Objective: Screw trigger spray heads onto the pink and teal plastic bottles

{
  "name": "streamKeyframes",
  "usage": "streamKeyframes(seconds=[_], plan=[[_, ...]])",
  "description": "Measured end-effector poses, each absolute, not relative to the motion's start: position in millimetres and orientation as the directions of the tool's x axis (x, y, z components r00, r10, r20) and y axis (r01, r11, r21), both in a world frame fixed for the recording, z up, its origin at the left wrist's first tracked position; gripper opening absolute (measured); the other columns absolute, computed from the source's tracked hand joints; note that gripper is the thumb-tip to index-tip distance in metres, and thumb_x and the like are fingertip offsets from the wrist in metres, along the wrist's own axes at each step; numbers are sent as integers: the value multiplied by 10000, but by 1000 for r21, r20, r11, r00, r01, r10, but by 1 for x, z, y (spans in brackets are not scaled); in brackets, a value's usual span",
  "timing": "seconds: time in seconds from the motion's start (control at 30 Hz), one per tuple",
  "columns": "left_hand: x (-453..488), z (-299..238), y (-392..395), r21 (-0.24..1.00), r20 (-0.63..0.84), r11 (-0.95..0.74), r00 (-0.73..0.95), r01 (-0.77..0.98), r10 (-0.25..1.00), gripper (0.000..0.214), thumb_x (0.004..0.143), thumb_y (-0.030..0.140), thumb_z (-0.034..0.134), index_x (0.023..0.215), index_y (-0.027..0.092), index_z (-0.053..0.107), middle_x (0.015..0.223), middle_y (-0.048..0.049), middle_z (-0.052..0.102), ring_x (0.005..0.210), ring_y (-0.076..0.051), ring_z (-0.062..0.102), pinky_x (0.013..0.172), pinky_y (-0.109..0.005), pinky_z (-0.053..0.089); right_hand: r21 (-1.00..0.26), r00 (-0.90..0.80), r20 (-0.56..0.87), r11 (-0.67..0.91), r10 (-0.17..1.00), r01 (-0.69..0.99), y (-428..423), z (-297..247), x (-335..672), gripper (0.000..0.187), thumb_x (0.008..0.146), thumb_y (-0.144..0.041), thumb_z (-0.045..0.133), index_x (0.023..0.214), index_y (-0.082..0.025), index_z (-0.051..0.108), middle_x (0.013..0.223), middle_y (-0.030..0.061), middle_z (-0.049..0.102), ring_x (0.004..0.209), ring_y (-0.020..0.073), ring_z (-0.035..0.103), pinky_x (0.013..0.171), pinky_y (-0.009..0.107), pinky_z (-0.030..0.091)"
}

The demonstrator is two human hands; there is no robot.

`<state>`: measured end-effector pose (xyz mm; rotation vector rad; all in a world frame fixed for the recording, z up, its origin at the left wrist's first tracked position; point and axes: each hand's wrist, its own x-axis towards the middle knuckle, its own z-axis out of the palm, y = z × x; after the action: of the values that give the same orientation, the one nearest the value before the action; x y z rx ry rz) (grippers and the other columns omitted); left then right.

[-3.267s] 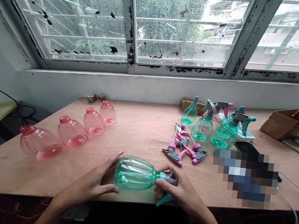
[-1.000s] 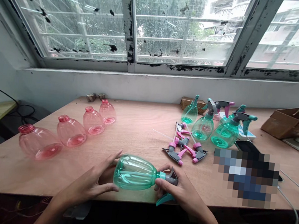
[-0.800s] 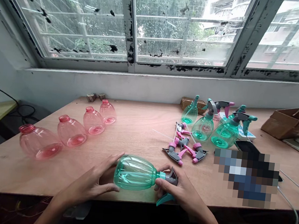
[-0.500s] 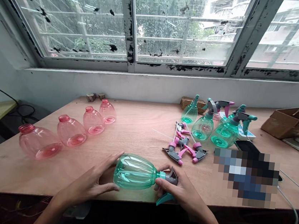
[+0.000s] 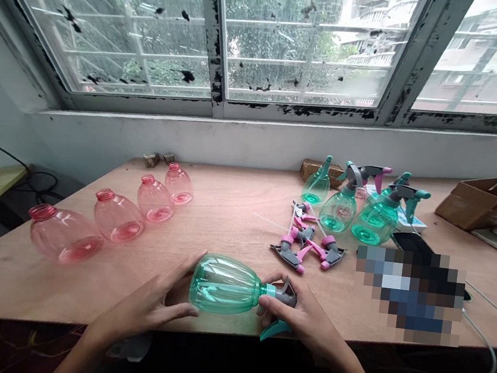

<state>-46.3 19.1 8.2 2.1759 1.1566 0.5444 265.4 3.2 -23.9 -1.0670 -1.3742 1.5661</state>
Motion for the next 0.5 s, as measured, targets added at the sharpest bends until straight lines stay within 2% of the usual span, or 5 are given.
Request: streamKeyframes(seconds=[0.5], plan=[[-46, 6, 21, 665, 45, -428, 540, 611, 841, 875, 892, 286, 763, 1578, 354, 223, 1583, -41, 422, 1411, -300, 454, 1176, -447, 392, -994, -349, -102, -112, 932, -9, 3, -26, 268, 364, 897, -427, 729, 1100, -176, 561, 699, 13, 760, 669, 191, 715, 645, 299, 575]])
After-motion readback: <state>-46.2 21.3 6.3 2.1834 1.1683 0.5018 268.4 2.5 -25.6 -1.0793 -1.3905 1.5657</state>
